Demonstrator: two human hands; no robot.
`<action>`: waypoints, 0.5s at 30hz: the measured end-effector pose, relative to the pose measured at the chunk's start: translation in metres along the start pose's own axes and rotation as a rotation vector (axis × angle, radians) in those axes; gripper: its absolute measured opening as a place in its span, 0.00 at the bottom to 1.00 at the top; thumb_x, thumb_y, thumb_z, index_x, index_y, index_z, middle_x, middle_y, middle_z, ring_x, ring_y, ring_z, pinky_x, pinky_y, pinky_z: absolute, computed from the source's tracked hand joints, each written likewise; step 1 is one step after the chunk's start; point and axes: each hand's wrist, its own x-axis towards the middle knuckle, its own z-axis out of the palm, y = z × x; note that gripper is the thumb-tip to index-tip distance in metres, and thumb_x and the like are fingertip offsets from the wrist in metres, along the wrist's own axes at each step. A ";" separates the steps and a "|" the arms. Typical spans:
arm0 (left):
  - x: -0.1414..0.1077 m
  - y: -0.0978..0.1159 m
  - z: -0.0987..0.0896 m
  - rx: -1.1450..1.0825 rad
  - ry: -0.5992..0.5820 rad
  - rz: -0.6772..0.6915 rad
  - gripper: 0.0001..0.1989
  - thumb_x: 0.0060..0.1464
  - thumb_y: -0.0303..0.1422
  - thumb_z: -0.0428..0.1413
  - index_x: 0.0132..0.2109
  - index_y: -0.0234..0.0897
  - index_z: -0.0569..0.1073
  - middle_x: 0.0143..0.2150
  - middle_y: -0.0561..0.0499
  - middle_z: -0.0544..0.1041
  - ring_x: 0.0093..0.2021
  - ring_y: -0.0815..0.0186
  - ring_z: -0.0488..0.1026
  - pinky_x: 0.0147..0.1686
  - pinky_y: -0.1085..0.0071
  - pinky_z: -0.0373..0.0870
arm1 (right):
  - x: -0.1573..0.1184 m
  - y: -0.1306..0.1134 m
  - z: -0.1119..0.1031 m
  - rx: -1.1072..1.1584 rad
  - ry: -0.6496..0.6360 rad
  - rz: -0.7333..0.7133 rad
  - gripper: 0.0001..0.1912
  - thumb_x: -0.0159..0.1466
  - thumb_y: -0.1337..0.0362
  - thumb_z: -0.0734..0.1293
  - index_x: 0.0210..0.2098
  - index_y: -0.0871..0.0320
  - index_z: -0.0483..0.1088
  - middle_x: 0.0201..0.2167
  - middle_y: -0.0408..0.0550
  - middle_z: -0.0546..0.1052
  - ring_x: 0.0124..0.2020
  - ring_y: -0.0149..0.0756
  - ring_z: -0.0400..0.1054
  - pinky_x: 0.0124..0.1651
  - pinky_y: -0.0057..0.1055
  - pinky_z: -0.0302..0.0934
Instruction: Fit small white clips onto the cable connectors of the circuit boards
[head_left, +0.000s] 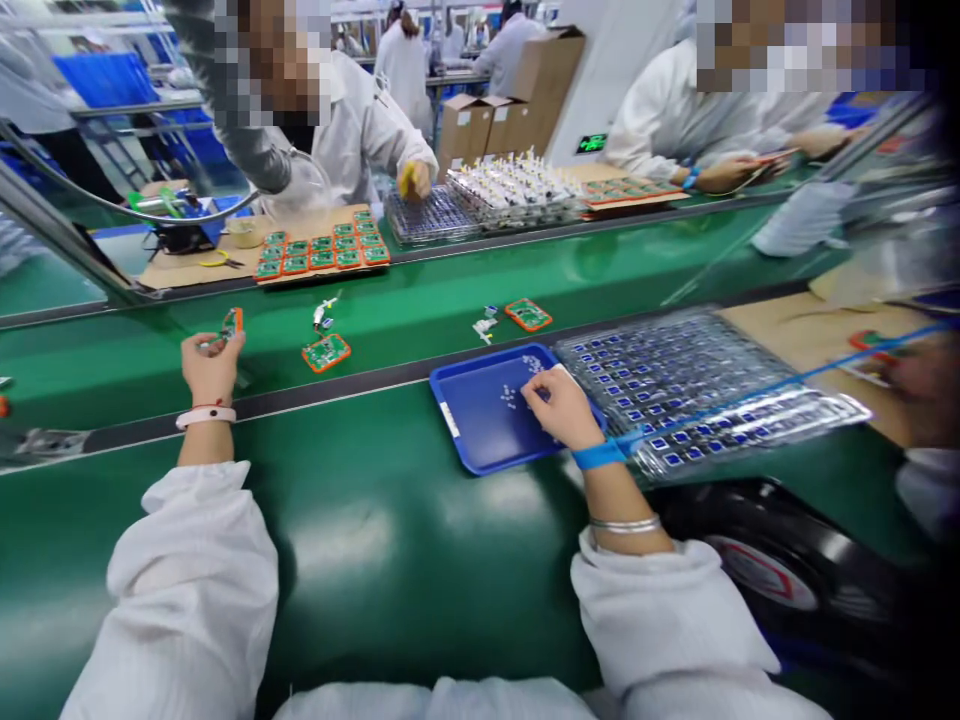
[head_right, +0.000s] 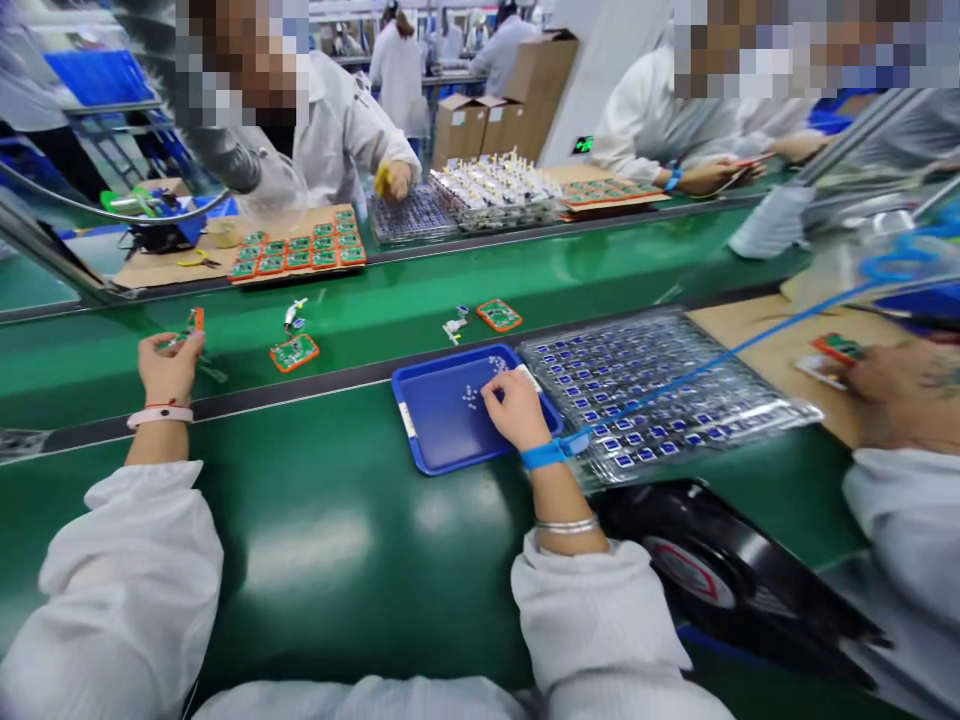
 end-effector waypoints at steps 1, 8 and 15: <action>-0.002 0.008 0.004 -0.064 0.015 0.026 0.22 0.56 0.34 0.55 0.50 0.26 0.55 0.41 0.45 0.72 0.33 0.71 0.68 0.34 0.71 0.68 | 0.000 0.001 0.000 -0.013 -0.012 0.004 0.08 0.55 0.64 0.62 0.21 0.57 0.66 0.25 0.49 0.71 0.33 0.39 0.65 0.42 0.39 0.61; -0.082 0.085 0.039 -0.157 -0.225 0.446 0.28 0.42 0.40 0.65 0.47 0.34 0.64 0.45 0.48 0.72 0.44 0.63 0.70 0.44 0.65 0.68 | 0.005 0.005 0.010 -0.076 0.028 0.013 0.06 0.54 0.66 0.63 0.21 0.58 0.67 0.27 0.51 0.72 0.34 0.40 0.65 0.43 0.40 0.60; -0.137 0.100 0.045 -0.063 -0.696 0.736 0.26 0.46 0.41 0.59 0.50 0.36 0.63 0.49 0.44 0.71 0.49 0.56 0.69 0.50 0.60 0.66 | 0.008 -0.005 0.010 -0.049 -0.032 -0.005 0.07 0.54 0.73 0.63 0.20 0.60 0.67 0.25 0.51 0.70 0.34 0.38 0.63 0.43 0.38 0.58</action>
